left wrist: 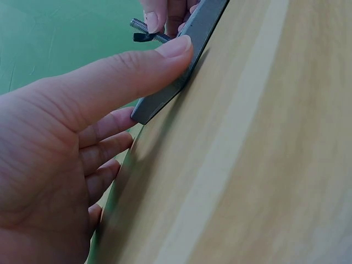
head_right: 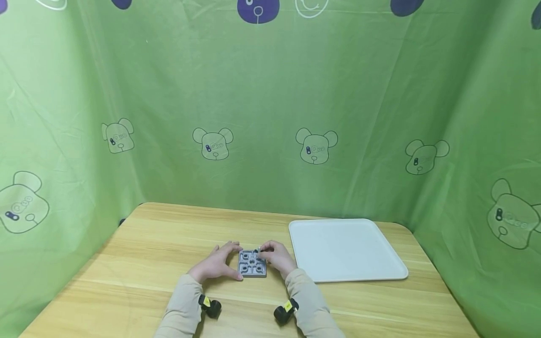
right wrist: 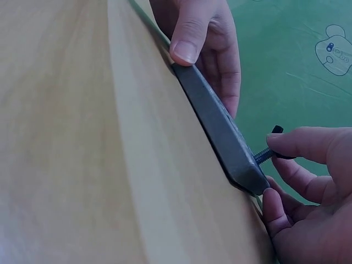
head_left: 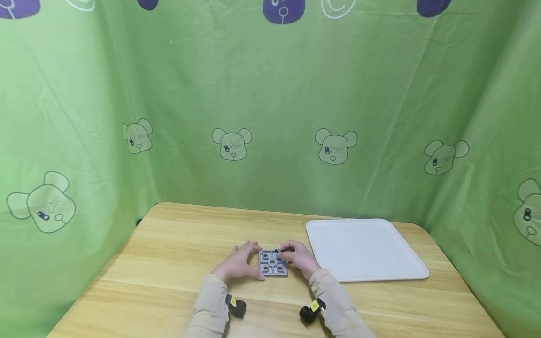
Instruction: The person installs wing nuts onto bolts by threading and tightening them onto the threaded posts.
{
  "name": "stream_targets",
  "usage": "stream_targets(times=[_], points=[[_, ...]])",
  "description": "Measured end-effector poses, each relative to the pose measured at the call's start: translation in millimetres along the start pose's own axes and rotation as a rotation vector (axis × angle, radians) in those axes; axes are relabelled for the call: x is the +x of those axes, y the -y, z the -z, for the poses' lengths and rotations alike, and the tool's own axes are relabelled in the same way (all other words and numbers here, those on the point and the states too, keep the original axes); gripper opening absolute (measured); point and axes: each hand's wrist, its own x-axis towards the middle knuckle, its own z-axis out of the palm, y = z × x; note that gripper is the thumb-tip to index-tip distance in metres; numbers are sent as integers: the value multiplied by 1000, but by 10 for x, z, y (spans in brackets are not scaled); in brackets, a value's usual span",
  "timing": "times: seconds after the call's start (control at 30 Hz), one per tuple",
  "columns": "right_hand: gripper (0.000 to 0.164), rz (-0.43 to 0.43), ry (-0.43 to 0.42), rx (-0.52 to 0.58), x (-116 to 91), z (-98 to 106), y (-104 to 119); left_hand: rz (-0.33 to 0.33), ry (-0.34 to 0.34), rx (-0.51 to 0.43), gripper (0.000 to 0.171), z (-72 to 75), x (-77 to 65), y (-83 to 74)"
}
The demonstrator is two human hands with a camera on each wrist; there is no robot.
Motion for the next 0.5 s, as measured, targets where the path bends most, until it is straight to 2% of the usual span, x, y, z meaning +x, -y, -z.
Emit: stream_targets(times=[0.17,0.5], points=[[20,5,1,20,14,7,-3,-1,-2,-3,89,3,1,-5],[22,-31,-5,139,44,22,-22,-4,-3,6,88,2,2,-6]])
